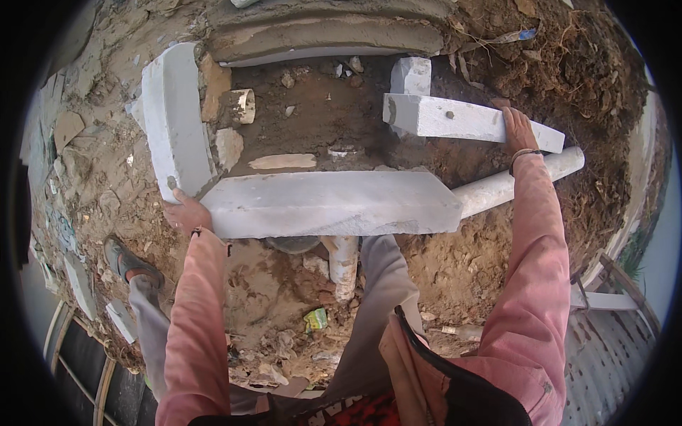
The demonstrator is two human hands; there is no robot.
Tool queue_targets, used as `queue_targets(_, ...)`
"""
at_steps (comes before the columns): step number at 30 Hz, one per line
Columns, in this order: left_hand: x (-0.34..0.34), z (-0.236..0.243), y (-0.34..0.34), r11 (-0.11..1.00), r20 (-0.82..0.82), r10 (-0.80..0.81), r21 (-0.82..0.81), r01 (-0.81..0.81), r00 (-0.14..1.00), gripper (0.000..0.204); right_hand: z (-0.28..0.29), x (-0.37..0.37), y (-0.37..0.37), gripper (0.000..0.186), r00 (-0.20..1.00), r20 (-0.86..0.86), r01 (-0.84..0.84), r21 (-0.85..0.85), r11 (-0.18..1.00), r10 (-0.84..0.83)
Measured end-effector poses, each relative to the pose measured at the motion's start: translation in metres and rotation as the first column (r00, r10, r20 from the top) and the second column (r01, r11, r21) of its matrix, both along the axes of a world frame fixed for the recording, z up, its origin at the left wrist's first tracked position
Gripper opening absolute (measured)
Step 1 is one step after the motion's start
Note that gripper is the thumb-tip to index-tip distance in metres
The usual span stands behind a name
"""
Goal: The person applies cement to a stone structure using a trowel. They place stone pieces on the wet cement and smooth the edges with the trowel.
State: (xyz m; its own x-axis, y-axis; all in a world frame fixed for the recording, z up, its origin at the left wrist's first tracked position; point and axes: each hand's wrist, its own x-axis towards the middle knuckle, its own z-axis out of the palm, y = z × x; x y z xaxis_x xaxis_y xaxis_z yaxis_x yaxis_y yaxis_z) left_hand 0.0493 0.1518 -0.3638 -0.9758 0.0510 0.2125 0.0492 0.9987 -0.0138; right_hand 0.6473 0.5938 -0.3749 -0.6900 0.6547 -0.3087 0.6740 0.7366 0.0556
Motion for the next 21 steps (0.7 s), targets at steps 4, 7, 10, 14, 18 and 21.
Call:
queue_targets(4,0.001,0.004,0.005,1.0,0.013,-0.005,0.02,0.005,1.0,0.066,-0.018,0.017,0.003,0.075,0.998,-0.062,0.013,0.03,0.999,-0.011)
queue_targets(7,0.015,0.008,0.011,1.0,0.057,0.001,-0.001,-0.001,0.998,0.066,-0.028,0.047,0.005,0.081,0.998,-0.038,0.049,0.086,0.995,-0.046)
queue_targets(10,0.009,0.013,0.017,1.0,0.049,0.016,-0.002,-0.016,0.999,0.068,-0.013,0.015,0.002,0.087,0.986,0.011,0.165,0.074,0.983,-0.167)
queue_targets(14,0.0,0.029,-0.005,0.986,0.204,-0.069,0.161,0.036,0.977,0.064,0.07,-0.09,-0.06,0.058,0.961,-0.237,0.098,-0.183,0.978,-0.141)
queue_targets(18,-0.005,0.051,-0.051,0.752,0.354,-0.067,0.633,-0.186,0.933,0.06,0.192,-0.215,-0.206,0.027,0.834,-0.207,0.035,-0.905,0.424,-0.511)
queue_targets(21,0.042,0.044,-0.104,0.572,0.462,0.109,0.695,-0.436,0.88,0.055,0.162,-0.233,-0.345,0.041,0.858,-0.18,-0.123,-0.981,0.148,-0.482)
